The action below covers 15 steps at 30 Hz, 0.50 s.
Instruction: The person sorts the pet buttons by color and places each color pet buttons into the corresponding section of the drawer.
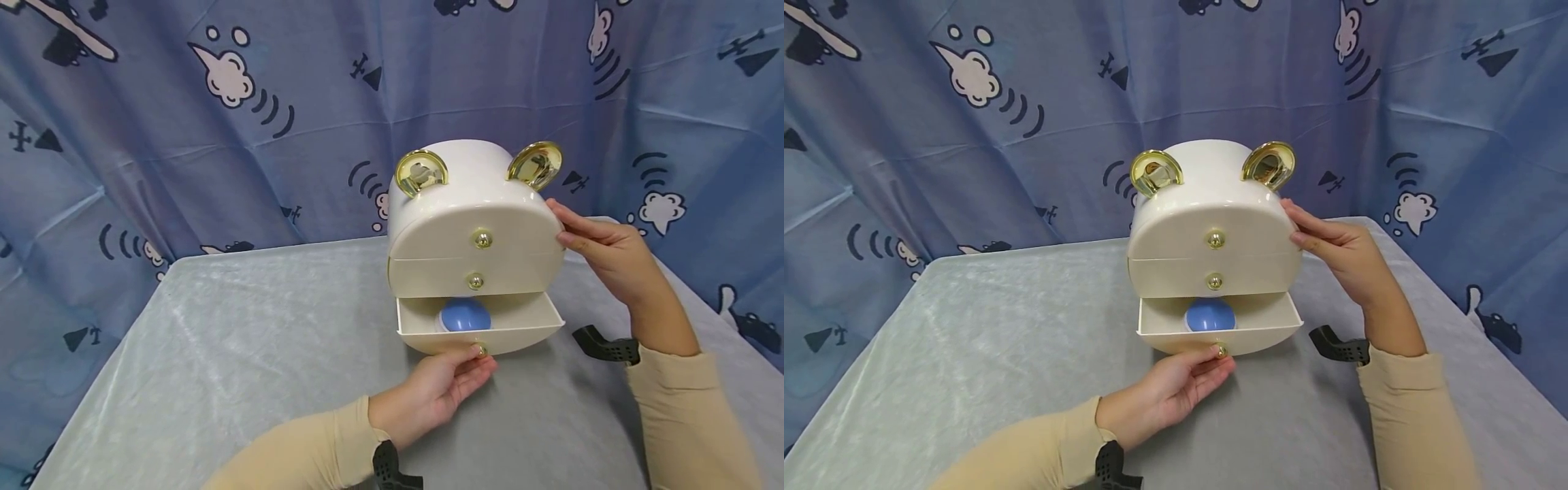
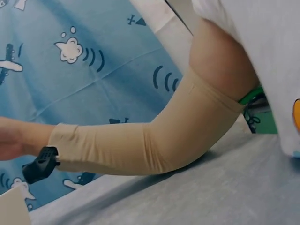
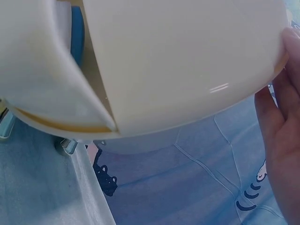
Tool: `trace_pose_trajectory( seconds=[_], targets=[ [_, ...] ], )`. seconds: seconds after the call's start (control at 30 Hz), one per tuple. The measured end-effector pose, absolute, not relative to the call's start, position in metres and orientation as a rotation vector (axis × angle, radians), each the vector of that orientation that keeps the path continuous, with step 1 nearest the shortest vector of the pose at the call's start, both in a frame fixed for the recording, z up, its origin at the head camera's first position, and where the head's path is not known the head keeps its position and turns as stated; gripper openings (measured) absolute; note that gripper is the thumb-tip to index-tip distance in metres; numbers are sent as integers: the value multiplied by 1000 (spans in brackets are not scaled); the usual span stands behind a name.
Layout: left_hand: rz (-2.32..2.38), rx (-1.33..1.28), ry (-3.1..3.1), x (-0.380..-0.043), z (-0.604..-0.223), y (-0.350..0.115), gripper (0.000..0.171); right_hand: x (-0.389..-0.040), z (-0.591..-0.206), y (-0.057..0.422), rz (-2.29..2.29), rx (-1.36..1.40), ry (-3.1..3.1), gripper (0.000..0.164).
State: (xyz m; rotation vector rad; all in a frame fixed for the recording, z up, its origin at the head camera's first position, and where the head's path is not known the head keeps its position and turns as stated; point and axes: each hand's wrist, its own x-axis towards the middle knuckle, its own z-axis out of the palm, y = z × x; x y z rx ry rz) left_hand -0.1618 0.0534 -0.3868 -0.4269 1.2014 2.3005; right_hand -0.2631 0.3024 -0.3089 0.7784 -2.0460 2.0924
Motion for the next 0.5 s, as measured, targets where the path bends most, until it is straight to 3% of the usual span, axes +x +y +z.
trace_pose_trajectory(
  seconds=[0.5],
  targets=[
    [2322,-458,1176,-194,-387,51,8,-262,-308,303,2120,756,-2044,41]
  ],
)
